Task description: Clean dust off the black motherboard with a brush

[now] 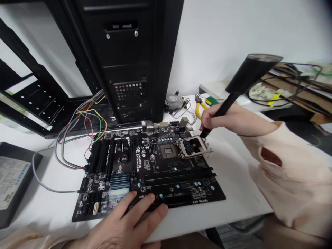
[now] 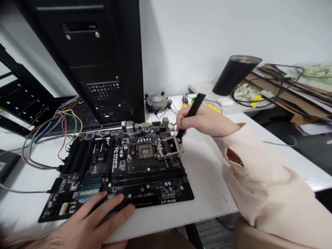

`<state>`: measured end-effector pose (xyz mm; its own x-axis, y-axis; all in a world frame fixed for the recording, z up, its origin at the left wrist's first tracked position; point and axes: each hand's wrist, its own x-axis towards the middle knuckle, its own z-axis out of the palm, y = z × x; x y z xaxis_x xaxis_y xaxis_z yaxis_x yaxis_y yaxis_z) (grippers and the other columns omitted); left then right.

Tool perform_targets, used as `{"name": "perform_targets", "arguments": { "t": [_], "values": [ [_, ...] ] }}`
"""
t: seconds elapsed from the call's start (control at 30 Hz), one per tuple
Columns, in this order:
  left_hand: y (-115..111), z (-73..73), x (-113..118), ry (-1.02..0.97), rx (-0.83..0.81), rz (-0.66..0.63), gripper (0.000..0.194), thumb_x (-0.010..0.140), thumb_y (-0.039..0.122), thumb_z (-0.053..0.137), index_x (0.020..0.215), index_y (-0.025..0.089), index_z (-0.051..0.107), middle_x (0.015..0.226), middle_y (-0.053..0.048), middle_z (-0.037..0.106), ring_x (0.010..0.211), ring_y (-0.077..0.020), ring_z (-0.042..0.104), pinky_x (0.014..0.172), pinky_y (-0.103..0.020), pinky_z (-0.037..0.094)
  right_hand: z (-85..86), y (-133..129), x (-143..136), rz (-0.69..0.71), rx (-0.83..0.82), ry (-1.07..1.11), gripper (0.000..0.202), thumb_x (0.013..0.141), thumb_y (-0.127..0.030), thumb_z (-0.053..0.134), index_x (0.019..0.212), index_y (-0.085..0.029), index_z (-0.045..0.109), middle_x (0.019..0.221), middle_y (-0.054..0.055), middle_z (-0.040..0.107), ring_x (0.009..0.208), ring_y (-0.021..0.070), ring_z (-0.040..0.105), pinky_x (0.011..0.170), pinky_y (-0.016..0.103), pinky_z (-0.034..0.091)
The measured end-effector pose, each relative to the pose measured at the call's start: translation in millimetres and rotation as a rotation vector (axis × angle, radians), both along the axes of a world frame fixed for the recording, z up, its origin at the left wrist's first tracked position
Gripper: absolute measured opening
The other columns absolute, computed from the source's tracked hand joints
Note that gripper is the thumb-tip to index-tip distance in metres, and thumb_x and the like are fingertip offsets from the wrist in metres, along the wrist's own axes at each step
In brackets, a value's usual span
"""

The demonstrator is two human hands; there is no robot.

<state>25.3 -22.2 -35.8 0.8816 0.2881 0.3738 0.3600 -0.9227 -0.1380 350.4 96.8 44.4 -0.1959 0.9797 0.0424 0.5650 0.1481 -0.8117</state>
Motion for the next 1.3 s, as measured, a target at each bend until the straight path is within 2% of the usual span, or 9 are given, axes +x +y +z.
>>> {"name": "perform_targets", "arguments": {
  "t": [0.1, 0.27, 0.53, 0.67, 0.77, 0.87, 1.03, 1.3],
  "values": [
    [0.4, 1.7, -2.1, 0.047, 0.003, -0.017, 0.017, 0.092, 0.043, 0.055, 0.102, 0.034, 0.065, 0.125, 0.008, 0.06, 0.108, -0.0185, 0.052, 0.108, -0.038, 0.017, -0.9, -2.1, -3.4, 0.061, -0.041, 0.007, 0.015, 0.065, -0.028, 0.06, 0.057, -0.015, 0.063, 0.059, 0.002, 0.064, 0.061, 0.0135, 0.056, 0.059, 0.027, 0.042],
    [0.0, 4.0, -1.3, 0.071, -0.025, -0.017, 0.016, 0.095, 0.038, 0.05, 0.099, 0.034, 0.065, 0.124, 0.009, 0.06, 0.108, -0.0193, 0.052, 0.11, -0.041, 0.011, -4.1, -2.0, -5.7, 0.045, -0.008, 0.086, 0.014, 0.067, -0.029, 0.061, 0.064, -0.016, 0.064, 0.064, 0.002, 0.066, 0.063, 0.0133, 0.056, 0.057, 0.027, 0.04],
    [0.3, 5.8, 0.4, 0.073, -0.032, -0.018, 0.025, 0.099, 0.035, 0.041, 0.101, 0.035, 0.066, 0.122, 0.011, 0.061, 0.106, -0.018, 0.052, 0.112, -0.042, 0.005, -3.1, -5.1, -14.0, 0.06, 0.082, -0.022, 0.016, 0.072, -0.032, 0.063, 0.068, -0.016, 0.066, 0.072, 0.003, 0.067, 0.071, 0.014, 0.058, 0.067, 0.03, 0.044],
    [1.3, 6.9, -0.1, 0.076, -0.031, -0.039, 0.023, 0.099, 0.035, 0.042, 0.103, 0.035, 0.065, 0.121, 0.012, 0.062, 0.106, -0.0165, 0.052, 0.115, -0.041, 0.002, -2.3, -3.6, -8.3, 0.082, 0.005, 0.005, 0.013, 0.067, -0.028, 0.061, 0.06, -0.017, 0.065, 0.065, 0.001, 0.066, 0.065, 0.0136, 0.056, 0.062, 0.028, 0.041],
    [1.3, 7.8, -0.4, 0.067, -0.047, -0.04, 0.025, 0.1, 0.033, 0.039, 0.105, 0.034, 0.064, 0.122, 0.012, 0.062, 0.107, -0.0158, 0.053, 0.115, -0.04, 0.003, -3.2, -2.0, -3.2, 0.095, -0.064, 0.046, 0.017, 0.063, -0.03, 0.063, 0.052, -0.017, 0.061, 0.057, 0.001, 0.062, 0.062, 0.0158, 0.056, 0.06, 0.029, 0.04],
    [1.0, 9.3, 0.7, 0.048, -0.052, -0.027, 0.03, 0.102, 0.031, 0.034, 0.104, 0.034, 0.064, 0.12, 0.012, 0.063, 0.105, -0.0149, 0.055, 0.114, -0.038, 0.006, -2.8, -2.1, -1.7, 0.106, -0.101, 0.032, 0.018, 0.06, -0.033, 0.067, 0.053, -0.017, 0.062, 0.057, 0.002, 0.062, 0.061, 0.017, 0.055, 0.059, 0.031, 0.038],
    [2.9, 11.1, 3.8, 0.021, -0.013, -0.026, 0.037, 0.103, 0.027, 0.029, 0.1, 0.033, 0.065, 0.116, 0.013, 0.065, 0.101, -0.0148, 0.056, 0.112, -0.038, 0.011, 1.3, -1.7, -4.7, 0.012, -0.046, 0.053, 0.018, 0.059, -0.035, 0.068, 0.057, -0.017, 0.066, 0.063, 0.004, 0.065, 0.064, 0.0173, 0.054, 0.064, 0.033, 0.04],
    [-0.7, 8.4, 0.7, 0.038, -0.01, -0.025, 0.024, 0.1, 0.032, 0.04, 0.1, 0.034, 0.064, 0.118, 0.014, 0.064, 0.104, -0.0151, 0.054, 0.106, -0.037, 0.02, 2.3, -1.4, -2.1, 0.103, -0.101, 0.029, 0.013, 0.062, -0.03, 0.065, 0.057, -0.018, 0.065, 0.064, 0.005, 0.067, 0.065, 0.0177, 0.057, 0.064, 0.034, 0.041]
  ]
}}
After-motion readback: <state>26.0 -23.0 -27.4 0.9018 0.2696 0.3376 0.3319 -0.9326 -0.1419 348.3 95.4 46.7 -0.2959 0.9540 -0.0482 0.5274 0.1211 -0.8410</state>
